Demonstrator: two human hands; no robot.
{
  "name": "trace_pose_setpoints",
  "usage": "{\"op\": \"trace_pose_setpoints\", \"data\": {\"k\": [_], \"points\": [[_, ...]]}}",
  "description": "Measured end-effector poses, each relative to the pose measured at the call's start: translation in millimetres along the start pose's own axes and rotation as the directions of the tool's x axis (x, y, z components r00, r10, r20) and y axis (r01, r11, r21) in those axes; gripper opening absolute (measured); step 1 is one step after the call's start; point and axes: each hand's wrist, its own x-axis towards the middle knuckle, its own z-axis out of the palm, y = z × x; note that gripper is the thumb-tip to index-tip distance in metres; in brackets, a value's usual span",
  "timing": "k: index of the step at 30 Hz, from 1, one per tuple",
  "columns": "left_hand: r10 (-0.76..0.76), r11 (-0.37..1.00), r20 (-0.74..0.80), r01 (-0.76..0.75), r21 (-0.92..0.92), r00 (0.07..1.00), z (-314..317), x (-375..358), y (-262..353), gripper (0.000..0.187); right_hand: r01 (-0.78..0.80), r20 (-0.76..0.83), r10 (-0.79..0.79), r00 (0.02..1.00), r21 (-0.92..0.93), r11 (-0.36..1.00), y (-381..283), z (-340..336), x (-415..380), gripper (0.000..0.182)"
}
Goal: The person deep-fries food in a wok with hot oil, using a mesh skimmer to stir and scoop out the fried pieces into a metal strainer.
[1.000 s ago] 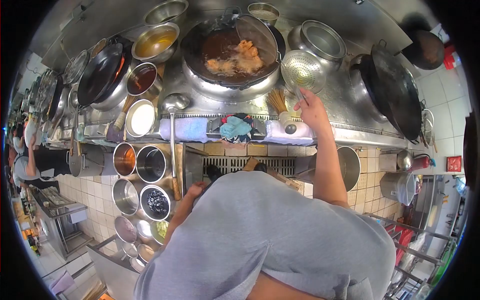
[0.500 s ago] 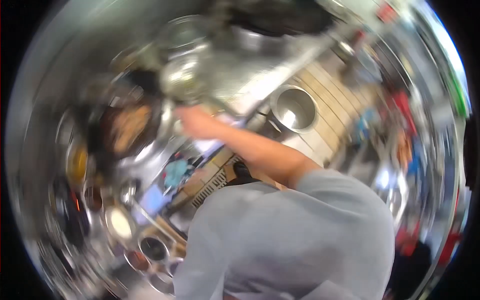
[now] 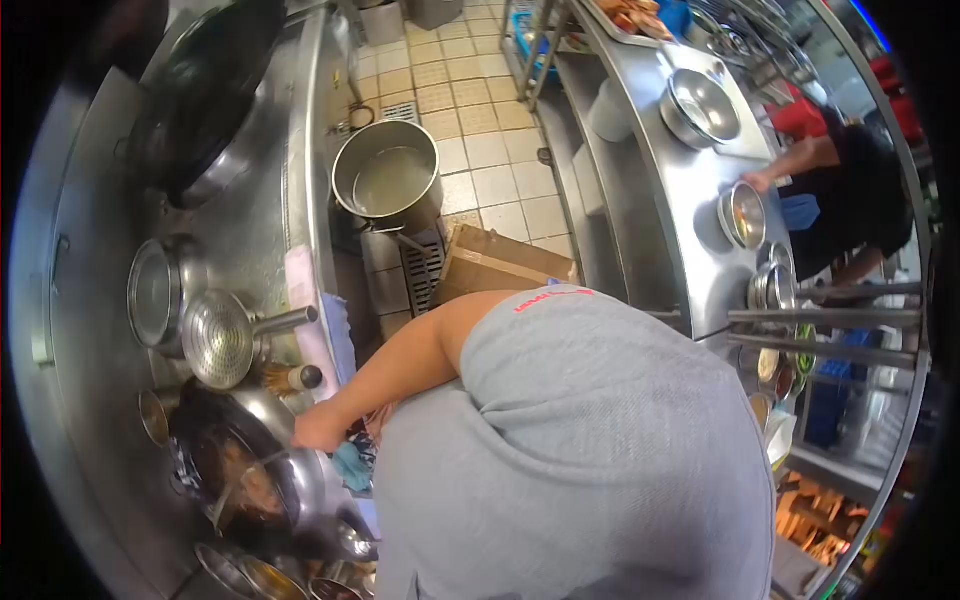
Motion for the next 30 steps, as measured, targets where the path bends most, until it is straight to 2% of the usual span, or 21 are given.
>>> {"op": "trace_pose_setpoints", "data": {"k": [3,7,8,11,14,16,19,22,23,26,28,30], "points": [[0.017,0.999,0.021,-0.018,0.029,1.0,-3.9,11.4,13.1,0.045,0.046,-0.174,-0.033,0.984,0.075,0.996,-1.1,0.8,-6.5,0.029],[0.025,0.999,0.042,-0.027,0.04,0.999,-6.2,19.2,20.2,0.045,0.01,-0.162,0.013,0.987,0.143,0.99,-10.0,-4.5,-19.4,0.03],[0.029,0.999,0.045,-0.031,0.044,0.999,-8.3,20.3,20.6,0.045,0.042,-0.163,-0.014,0.987,0.17,0.985,-8.7,-6.1,-21.5,0.028],[0.035,0.999,0.046,-0.036,0.025,0.998,-8.3,17.3,14.0,0.045,0.099,-0.157,-0.077,0.985,0.134,0.986,10.8,-0.2,-9.4,0.03],[0.033,0.999,-0.003,-0.033,-0.03,0.999,-1.8,0.5,-12.5,0.045,0.211,-0.142,-0.21,0.967,-0.01,0.977,19.9,-12.5,4.1,0.04],[0.029,0.997,-0.054,-0.033,-0.072,0.998,13.0,-15.9,-35.1,0.045,0.042,-0.083,-0.028,0.996,0.172,0.984,1.1,-52.0,-13.8,0.045],[-0.013,0.989,-0.158,-0.011,-0.146,0.987,46.0,-46.0,-66.5,0.045,-0.07,-0.06,0.084,0.995,0.202,0.977,-20.7,-99.5,-24.2,0.038],[-0.127,0.956,-0.24,0.055,-0.287,0.962,88.2,-76.9,-85.1,0.045,-0.16,-0.077,0.181,0.98,0.229,0.96,-45.4,-138.7,-32.7,0.032],[-0.17,0.936,-0.255,0.075,-0.343,0.952,101.0,-85.0,-88.0,0.046,-0.21,-0.048,0.235,0.971,0.305,0.929,-47.2,-144.5,-32.8,0.037],[-0.307,0.859,-0.279,0.139,-0.492,0.91,144.8,-96.8,-103.1,0.046,-0.123,-0.133,0.146,0.98,0.172,0.977,-77.2,-175.7,-38.5,0.037],[-0.405,0.838,-0.334,0.2,-0.508,0.851,172.2,-108.4,-109.1,0.047,-0.106,-0.101,0.123,0.987,0.159,0.982,-100.8,-188.8,-35.7,0.039],[-0.335,0.885,-0.403,0.138,-0.445,0.852,203.5,-117.8,-114.4,0.047,-0.125,-0.01,0.128,0.992,0.126,0.984,-101.5,-187.7,-19.2,0.038]]}}
